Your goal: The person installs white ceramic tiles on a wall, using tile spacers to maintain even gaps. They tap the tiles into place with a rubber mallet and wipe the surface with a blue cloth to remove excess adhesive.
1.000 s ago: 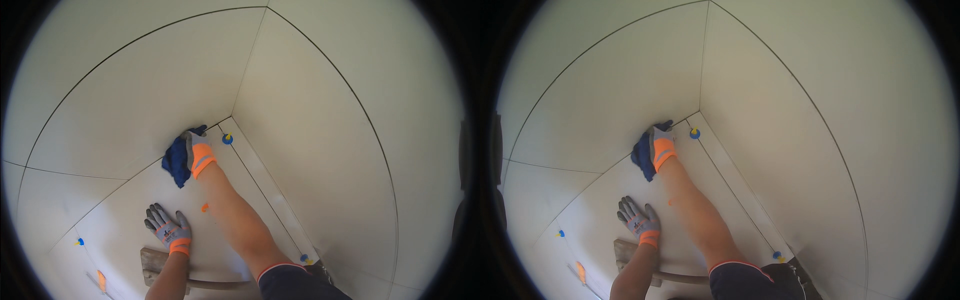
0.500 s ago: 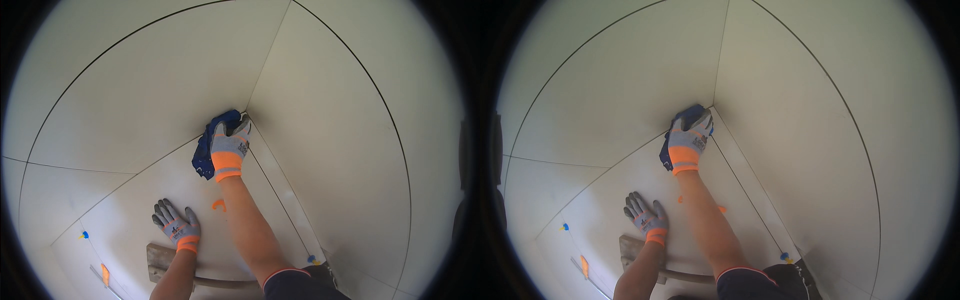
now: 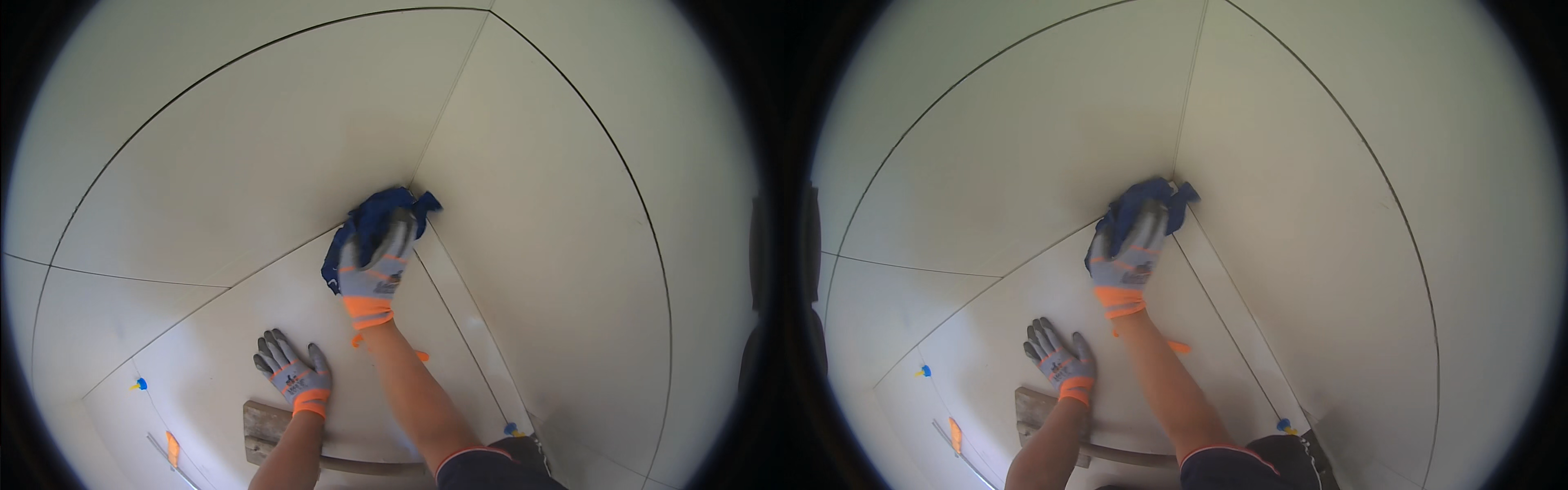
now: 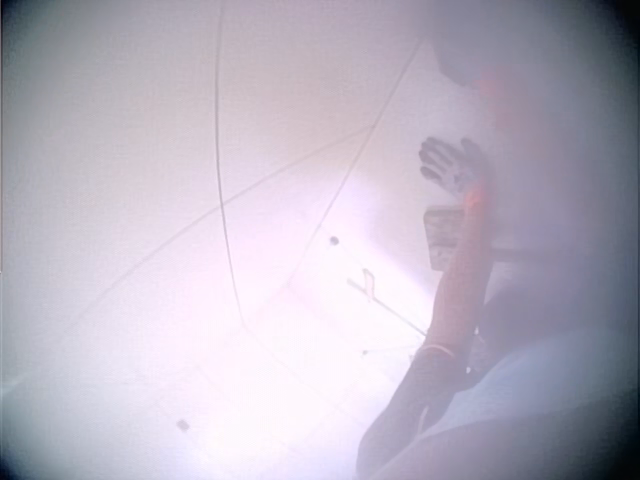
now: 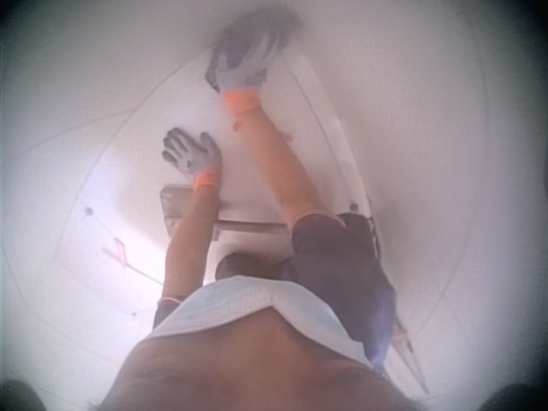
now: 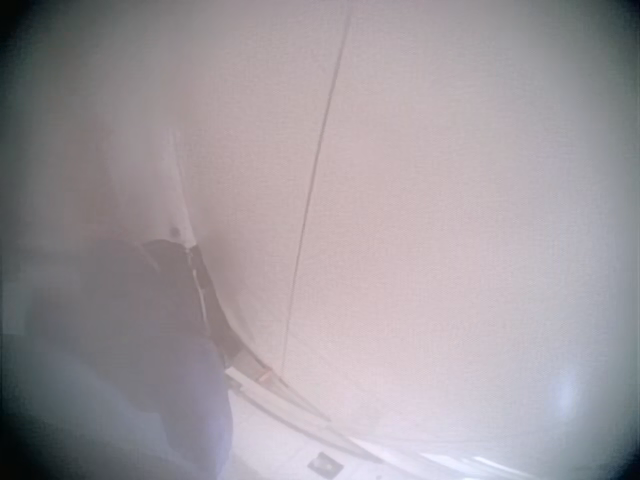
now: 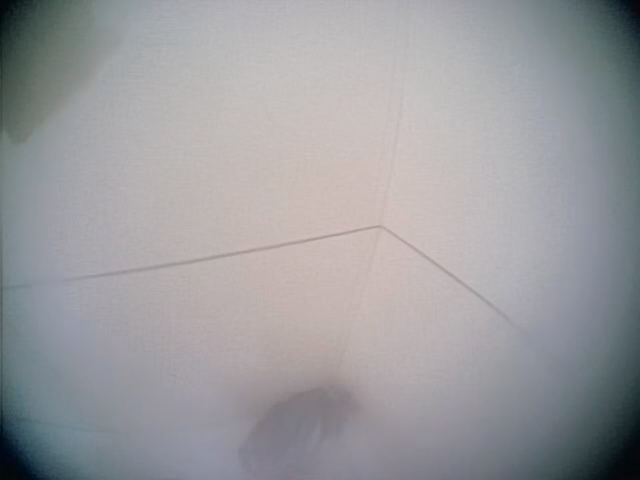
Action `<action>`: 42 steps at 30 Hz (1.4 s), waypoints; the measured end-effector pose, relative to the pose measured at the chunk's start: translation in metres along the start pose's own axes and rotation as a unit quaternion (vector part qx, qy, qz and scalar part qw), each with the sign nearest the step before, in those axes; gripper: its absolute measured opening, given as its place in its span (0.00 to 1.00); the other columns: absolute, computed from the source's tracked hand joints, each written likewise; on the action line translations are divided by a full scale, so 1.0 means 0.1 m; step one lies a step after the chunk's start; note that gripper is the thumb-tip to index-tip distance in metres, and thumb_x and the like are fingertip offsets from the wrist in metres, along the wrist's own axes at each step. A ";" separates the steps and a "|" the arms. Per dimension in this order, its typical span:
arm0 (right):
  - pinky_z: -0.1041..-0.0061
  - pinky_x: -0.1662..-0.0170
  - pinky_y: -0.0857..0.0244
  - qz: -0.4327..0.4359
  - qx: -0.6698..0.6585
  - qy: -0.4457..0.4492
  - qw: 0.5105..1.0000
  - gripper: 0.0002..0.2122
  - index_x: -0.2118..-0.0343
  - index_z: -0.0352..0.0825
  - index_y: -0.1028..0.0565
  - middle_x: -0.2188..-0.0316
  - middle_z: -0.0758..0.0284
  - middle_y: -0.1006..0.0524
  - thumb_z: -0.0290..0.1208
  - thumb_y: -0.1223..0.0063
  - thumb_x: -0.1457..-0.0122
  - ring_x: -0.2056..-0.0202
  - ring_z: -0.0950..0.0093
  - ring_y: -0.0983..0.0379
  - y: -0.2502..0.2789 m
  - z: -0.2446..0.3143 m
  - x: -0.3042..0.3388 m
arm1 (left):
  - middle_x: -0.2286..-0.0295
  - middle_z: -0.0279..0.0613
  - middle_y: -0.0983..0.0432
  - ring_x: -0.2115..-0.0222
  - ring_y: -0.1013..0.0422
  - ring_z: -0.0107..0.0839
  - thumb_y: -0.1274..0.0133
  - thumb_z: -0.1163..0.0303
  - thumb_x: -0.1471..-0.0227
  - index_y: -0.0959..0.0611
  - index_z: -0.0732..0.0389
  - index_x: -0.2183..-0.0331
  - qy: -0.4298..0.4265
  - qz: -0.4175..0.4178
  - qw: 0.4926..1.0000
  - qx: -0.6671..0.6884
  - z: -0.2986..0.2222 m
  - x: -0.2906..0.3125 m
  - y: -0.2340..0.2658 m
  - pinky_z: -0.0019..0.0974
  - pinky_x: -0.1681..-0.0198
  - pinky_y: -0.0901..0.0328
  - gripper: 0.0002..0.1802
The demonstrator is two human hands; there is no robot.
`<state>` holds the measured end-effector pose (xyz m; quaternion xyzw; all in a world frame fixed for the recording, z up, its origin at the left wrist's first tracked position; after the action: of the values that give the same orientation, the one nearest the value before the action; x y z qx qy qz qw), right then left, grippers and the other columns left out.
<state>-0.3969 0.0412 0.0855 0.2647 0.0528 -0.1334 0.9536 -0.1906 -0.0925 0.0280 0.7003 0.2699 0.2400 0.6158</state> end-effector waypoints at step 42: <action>0.72 0.64 0.37 0.149 0.036 -0.223 0.963 0.15 0.63 0.30 0.30 0.68 0.59 0.27 0.35 0.49 0.51 0.67 0.63 0.30 -0.05 -1.09 -0.29 | 0.48 0.58 0.49 0.45 0.56 0.53 0.63 0.52 0.52 0.41 0.72 0.49 0.043 0.065 0.997 -0.024 0.05 0.01 -0.08 0.48 0.42 0.69 0.36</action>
<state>-0.4291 0.1006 -0.0053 0.2670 -0.2066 -0.0468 0.9401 -0.1869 -0.0952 0.0198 0.6905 0.2439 0.3155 0.6035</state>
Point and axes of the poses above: each hand's wrist, its own x-axis away from the middle knuckle, its own y-axis out of the back of the hand, z = x × y, the point moved 9 cm from there along -x, towards the middle knuckle
